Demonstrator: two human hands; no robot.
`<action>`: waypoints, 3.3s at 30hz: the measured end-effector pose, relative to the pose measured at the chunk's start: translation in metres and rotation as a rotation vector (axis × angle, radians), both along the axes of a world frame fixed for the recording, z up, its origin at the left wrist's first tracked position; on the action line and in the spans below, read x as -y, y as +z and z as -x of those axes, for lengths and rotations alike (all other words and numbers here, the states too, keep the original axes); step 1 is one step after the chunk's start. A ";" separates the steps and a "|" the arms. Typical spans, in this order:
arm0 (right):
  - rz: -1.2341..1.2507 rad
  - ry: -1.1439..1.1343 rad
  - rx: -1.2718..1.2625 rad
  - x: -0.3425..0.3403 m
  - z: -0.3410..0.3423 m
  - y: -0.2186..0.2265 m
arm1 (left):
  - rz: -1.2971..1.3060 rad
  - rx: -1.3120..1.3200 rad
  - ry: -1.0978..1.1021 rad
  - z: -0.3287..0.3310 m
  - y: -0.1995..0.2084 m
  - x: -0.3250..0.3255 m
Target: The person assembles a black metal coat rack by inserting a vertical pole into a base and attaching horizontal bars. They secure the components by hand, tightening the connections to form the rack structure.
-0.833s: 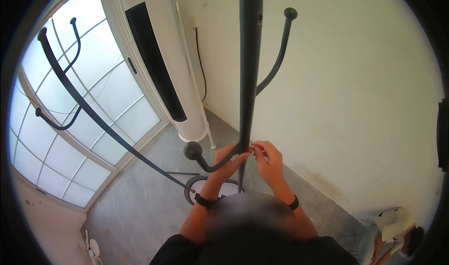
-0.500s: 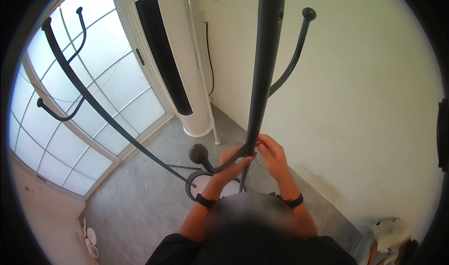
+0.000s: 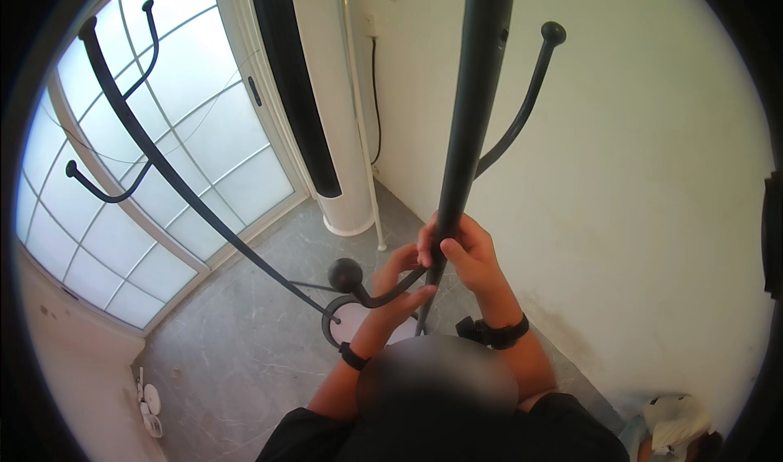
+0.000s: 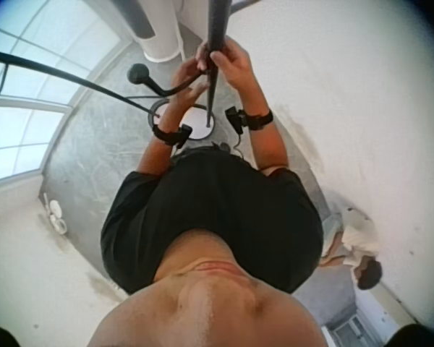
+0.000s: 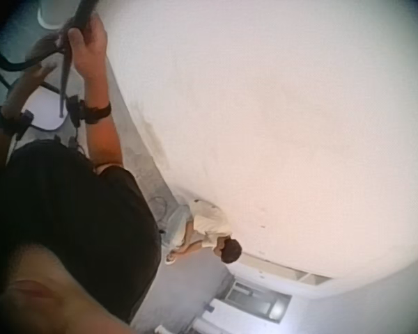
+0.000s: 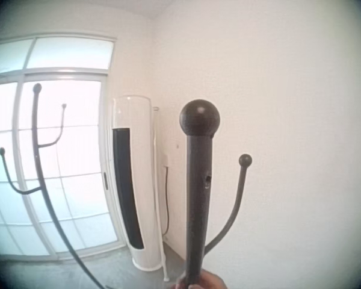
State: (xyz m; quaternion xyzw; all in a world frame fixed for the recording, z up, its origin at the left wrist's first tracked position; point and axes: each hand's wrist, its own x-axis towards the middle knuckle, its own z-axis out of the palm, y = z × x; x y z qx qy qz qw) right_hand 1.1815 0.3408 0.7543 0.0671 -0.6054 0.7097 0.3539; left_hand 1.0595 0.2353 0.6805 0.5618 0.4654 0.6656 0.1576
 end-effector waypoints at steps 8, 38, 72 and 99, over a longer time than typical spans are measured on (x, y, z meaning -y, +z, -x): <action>-0.002 -0.182 -0.038 0.021 0.009 -0.019 | -0.020 -0.051 -0.077 0.010 0.001 0.015; 0.084 -0.406 0.131 0.021 0.031 -0.015 | 0.154 0.930 -0.551 0.008 -0.026 -0.059; -0.153 -1.266 0.215 0.031 0.059 -0.018 | 0.365 0.540 -0.308 -0.014 -0.065 -0.074; -0.171 -0.773 -0.010 0.034 0.041 -0.049 | 0.271 0.393 -0.138 -0.008 -0.066 -0.017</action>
